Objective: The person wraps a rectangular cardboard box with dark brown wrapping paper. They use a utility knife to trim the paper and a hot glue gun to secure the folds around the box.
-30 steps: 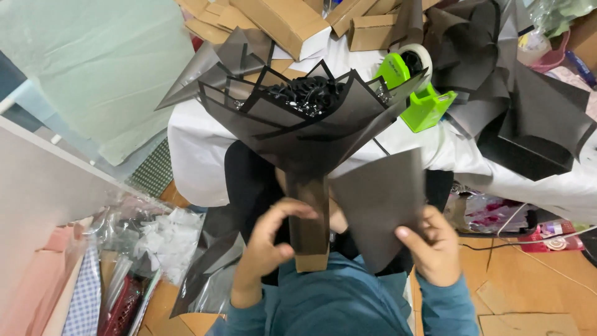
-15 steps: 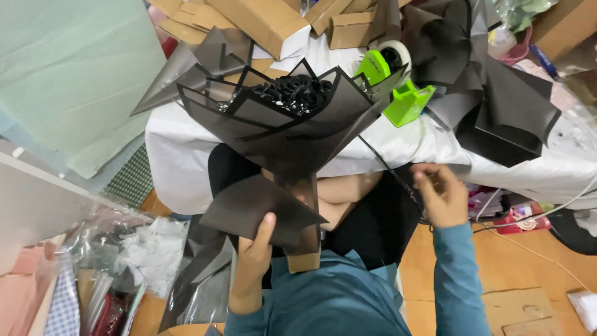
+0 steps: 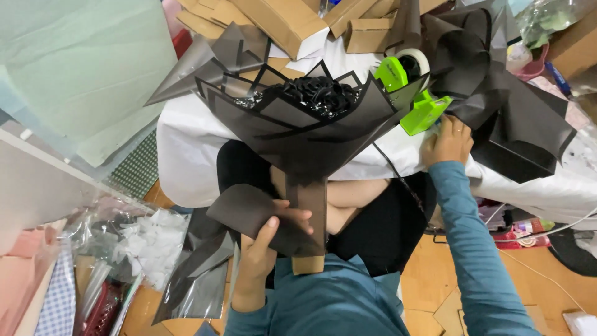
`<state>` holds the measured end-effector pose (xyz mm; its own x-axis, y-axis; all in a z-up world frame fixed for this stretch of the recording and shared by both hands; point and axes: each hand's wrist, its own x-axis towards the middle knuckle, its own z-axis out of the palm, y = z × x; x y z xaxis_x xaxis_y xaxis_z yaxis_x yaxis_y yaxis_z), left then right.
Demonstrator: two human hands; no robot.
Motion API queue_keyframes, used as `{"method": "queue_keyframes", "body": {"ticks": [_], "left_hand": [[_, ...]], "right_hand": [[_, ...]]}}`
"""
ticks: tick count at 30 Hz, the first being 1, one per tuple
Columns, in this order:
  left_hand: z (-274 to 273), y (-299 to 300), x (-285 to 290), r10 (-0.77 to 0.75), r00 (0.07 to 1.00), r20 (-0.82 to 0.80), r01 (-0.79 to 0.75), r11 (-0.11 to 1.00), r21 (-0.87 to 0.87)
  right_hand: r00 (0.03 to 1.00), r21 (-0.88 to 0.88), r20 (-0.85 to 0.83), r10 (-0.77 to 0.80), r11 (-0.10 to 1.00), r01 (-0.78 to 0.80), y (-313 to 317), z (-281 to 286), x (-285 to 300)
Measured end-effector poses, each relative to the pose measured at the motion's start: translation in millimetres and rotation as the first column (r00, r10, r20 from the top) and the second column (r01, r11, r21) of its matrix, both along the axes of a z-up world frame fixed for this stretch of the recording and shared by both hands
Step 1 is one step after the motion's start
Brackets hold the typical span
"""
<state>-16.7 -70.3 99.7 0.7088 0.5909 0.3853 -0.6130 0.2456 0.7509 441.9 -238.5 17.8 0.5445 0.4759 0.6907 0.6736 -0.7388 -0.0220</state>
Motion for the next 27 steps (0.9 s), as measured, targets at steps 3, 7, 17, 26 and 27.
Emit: {"method": "queue_keyframes", "body": {"ticks": [3, 7, 17, 26, 27], "left_hand": [[-13.1, 2.7, 2.5, 0.109, 0.990, 0.086, -0.106, 0.994, -0.038], [-7.4, 10.8, -1.1, 0.149, 0.986, 0.076, -0.147, 0.989, -0.023], [2.2, 6.8, -2.4, 0.190, 0.880, -0.434, -0.290, 0.940, -0.177], [22.0, -1.0, -2.6, 0.382, 0.794, -0.473, -0.490, 0.863, -0.125], [22.8, -1.8, -1.8, 0.436, 0.768, -0.470, -0.552, 0.822, -0.141]], "right_hand": [[0.994, -0.144, 0.012, -0.107, 0.984, 0.108, -10.1, -30.8, 51.5], [0.993, -0.235, 0.018, -0.113, 0.965, 0.114, -17.3, -13.3, 63.3], [0.750, -0.389, -0.602, -0.275, 0.921, 0.026, -17.1, 66.2, -4.3], [0.836, -0.394, -0.467, -0.288, 0.914, 0.095, -71.8, 43.6, 5.9], [0.795, -0.410, -0.513, -0.323, 0.906, 0.104, -83.3, 55.8, -10.5]]}}
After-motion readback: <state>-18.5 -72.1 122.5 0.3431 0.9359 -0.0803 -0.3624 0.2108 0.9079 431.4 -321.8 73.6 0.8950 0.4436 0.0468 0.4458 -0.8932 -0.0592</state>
